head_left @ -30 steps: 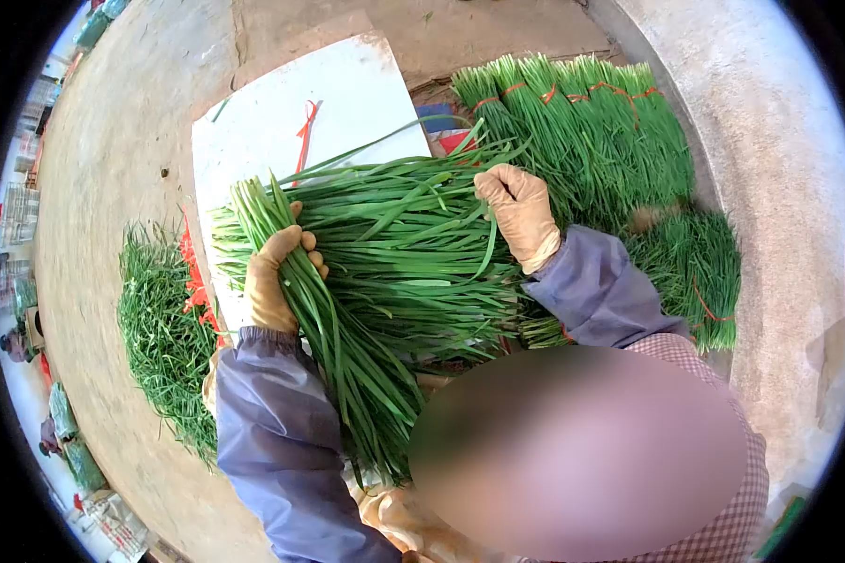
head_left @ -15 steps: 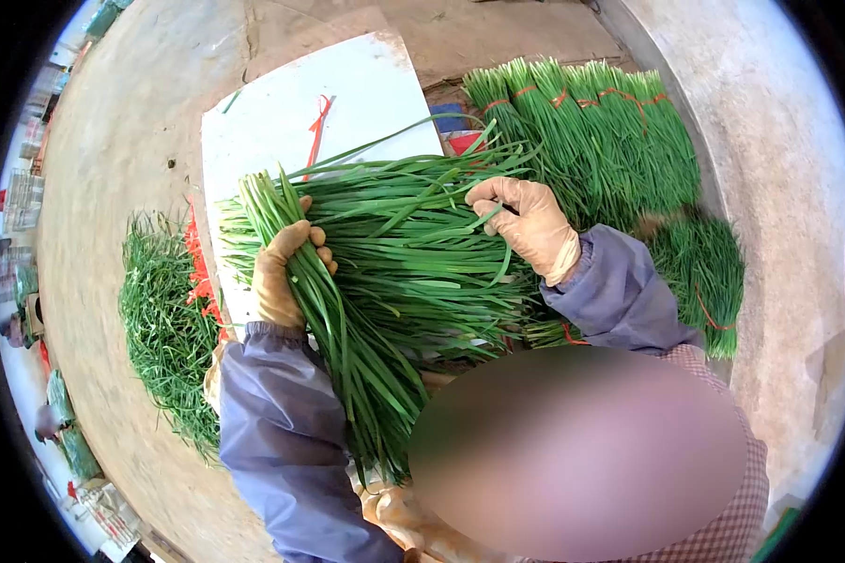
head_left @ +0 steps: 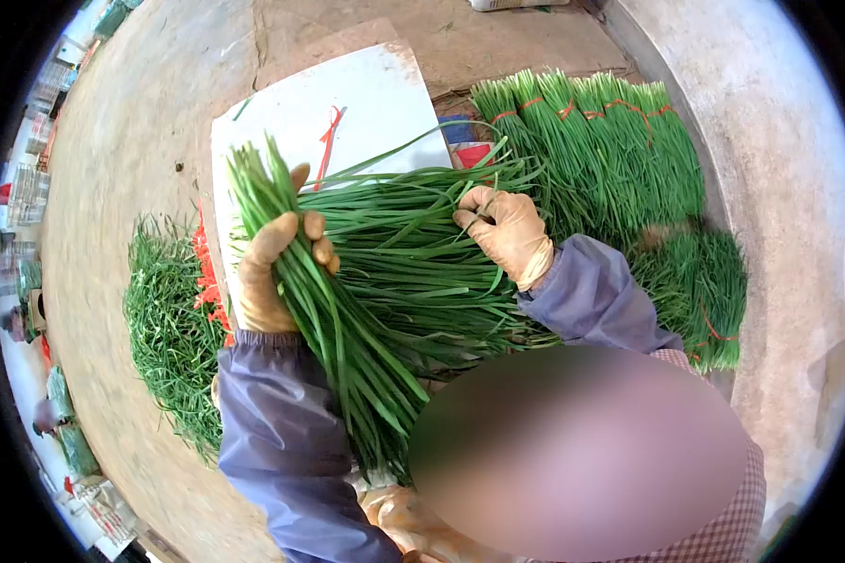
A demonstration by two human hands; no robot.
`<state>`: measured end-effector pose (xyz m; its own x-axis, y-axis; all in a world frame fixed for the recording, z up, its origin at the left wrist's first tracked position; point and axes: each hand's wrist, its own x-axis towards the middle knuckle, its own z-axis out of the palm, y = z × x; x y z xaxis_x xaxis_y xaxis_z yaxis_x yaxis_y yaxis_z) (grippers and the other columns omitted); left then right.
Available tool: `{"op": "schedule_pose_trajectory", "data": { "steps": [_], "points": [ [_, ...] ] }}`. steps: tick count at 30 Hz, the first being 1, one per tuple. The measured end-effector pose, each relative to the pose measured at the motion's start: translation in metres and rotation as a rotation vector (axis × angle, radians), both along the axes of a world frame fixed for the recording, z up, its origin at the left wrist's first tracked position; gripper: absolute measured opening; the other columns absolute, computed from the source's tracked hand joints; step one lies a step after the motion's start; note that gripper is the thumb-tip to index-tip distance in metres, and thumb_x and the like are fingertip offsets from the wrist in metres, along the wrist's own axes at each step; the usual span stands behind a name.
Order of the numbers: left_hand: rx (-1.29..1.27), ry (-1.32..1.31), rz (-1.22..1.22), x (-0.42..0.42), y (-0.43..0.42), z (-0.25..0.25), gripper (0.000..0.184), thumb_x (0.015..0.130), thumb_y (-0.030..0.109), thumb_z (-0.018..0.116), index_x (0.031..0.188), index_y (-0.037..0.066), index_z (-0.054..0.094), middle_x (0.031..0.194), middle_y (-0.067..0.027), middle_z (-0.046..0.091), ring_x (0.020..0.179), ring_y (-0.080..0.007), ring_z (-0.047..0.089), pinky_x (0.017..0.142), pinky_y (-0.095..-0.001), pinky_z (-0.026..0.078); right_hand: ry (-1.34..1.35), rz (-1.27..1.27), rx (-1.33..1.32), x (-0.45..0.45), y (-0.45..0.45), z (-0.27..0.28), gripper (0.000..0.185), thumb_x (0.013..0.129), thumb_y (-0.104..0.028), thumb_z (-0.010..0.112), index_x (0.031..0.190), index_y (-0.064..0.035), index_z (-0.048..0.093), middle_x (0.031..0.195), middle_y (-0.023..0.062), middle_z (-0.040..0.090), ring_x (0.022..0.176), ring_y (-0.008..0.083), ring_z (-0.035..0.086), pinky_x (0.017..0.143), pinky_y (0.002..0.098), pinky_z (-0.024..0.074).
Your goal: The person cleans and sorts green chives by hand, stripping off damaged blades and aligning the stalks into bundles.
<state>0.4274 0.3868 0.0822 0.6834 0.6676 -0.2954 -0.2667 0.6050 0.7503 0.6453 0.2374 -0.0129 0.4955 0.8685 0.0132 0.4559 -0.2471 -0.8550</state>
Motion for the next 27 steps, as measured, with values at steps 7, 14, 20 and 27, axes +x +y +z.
{"op": "schedule_pose_trajectory", "data": {
  "steps": [7, 14, 20, 27],
  "points": [
    [-0.213, 0.225, 0.016, -0.005, 0.025, -0.049, 0.016, 0.088, 0.022, 0.064, 0.089, 0.006, 0.061, 0.078, -0.0046, 0.064, 0.062, -0.0166, 0.061, 0.059, -0.0312, 0.055, 0.226, -0.121, 0.086, -0.002, -0.003, -0.008, 0.011, 0.084, -0.009, 0.067, 0.090, -0.0020, 0.063, 0.068, 0.0063, 0.062, 0.060, 0.0117, 0.057, 0.058, 0.0285, 0.0460],
    [-0.231, 0.264, 0.012, -0.007, 0.028, -0.056, 0.017, 0.087, 0.022, 0.064, 0.091, 0.007, 0.060, 0.081, -0.0042, 0.064, 0.064, -0.0166, 0.062, 0.059, -0.0318, 0.056, 0.681, -0.377, 0.388, 0.025, 0.000, -0.001, 0.007, 0.091, -0.011, 0.063, 0.087, -0.0059, 0.061, 0.070, -0.0010, 0.059, 0.056, 0.0035, 0.049, 0.050, 0.0191, 0.0402],
    [-0.202, 0.260, 0.011, -0.007, 0.027, -0.057, 0.020, 0.086, 0.025, 0.065, 0.088, 0.005, 0.062, 0.077, -0.0045, 0.064, 0.063, -0.0168, 0.062, 0.061, -0.0317, 0.056, 0.018, 0.229, 0.163, 0.039, 0.008, 0.024, 0.023, 0.088, -0.010, 0.064, 0.111, -0.0080, 0.063, 0.089, 0.0079, 0.067, 0.082, 0.0200, 0.064, 0.078, 0.0294, 0.0513],
    [-0.182, 0.274, 0.001, -0.005, 0.023, -0.052, 0.023, 0.086, 0.028, 0.064, 0.087, 0.005, 0.062, 0.072, -0.0059, 0.062, 0.060, -0.0174, 0.060, 0.059, -0.0305, 0.054, -0.111, 0.307, 0.124, 0.031, 0.013, 0.009, 0.019, 0.088, -0.010, 0.063, 0.106, -0.0063, 0.066, 0.089, 0.0112, 0.068, 0.082, 0.0228, 0.067, 0.075, 0.0298, 0.0537]
  ]
}}
